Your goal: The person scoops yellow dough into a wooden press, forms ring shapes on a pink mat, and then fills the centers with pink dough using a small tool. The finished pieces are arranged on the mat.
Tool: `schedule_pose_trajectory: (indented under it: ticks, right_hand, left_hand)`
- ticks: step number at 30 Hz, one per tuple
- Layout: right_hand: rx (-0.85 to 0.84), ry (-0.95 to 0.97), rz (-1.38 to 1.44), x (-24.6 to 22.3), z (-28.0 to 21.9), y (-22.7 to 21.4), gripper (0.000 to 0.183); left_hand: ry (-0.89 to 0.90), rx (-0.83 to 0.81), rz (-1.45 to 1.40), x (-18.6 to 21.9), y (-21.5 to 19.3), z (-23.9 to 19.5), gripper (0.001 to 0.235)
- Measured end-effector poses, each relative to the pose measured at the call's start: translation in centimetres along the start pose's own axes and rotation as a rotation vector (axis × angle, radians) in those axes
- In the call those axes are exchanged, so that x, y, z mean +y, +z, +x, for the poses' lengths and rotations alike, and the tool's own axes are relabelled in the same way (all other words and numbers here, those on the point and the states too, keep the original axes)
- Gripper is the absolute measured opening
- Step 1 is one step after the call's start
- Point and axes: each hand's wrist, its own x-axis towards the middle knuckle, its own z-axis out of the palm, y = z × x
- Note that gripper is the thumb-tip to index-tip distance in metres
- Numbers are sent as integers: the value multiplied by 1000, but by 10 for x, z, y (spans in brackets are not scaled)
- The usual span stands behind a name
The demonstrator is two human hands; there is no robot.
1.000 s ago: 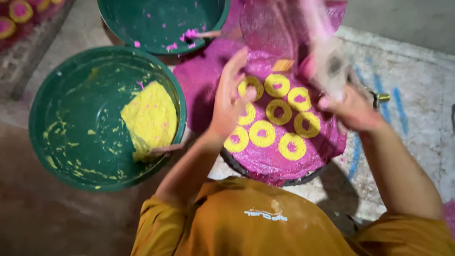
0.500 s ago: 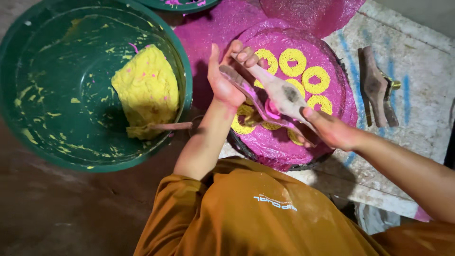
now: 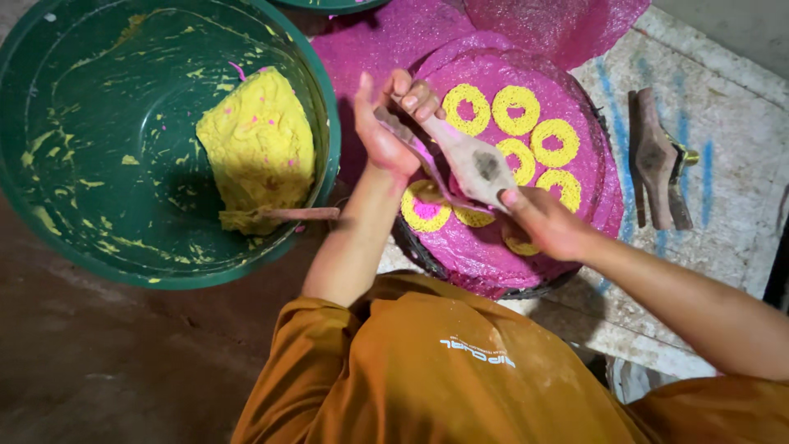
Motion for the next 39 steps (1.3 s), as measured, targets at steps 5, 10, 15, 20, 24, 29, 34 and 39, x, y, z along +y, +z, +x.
schedule_pose_trajectory:
  ticks: [5,10,15,20,24,29,34,39]
  right_hand:
    - [-263,-66,374,-1,5,-16,78]
    - [-33,-102,150,1,1,-61,73]
    - [230,-21,-151,-7,20,-41,69]
    - [190,-64,-21,-13,23,-34,67]
    - [207,32,-117,-11,31,-46,68]
    - [234,-172,-80,5,53,-44,72]
    - [123,-124,108,23,53,-87,74]
    - [401,-50,-236,21,59,-103,71]
  left_hand:
    - [-52,-86,86,11,23,16,47]
    - [-73,-98,-37,-11,17,46,40]
    - [-64,-90,-91,-12,-13,68,38]
    - [-75,-35,-44,-15,-35,69,40]
    - [-19,10,-66,-19,-34,73,38]
    - [-41,-89,45,-9,-11,88,38]
    - [0,-103,101,-24,6,119,32]
    - [-48,-107,-22,-36,-14,151,30]
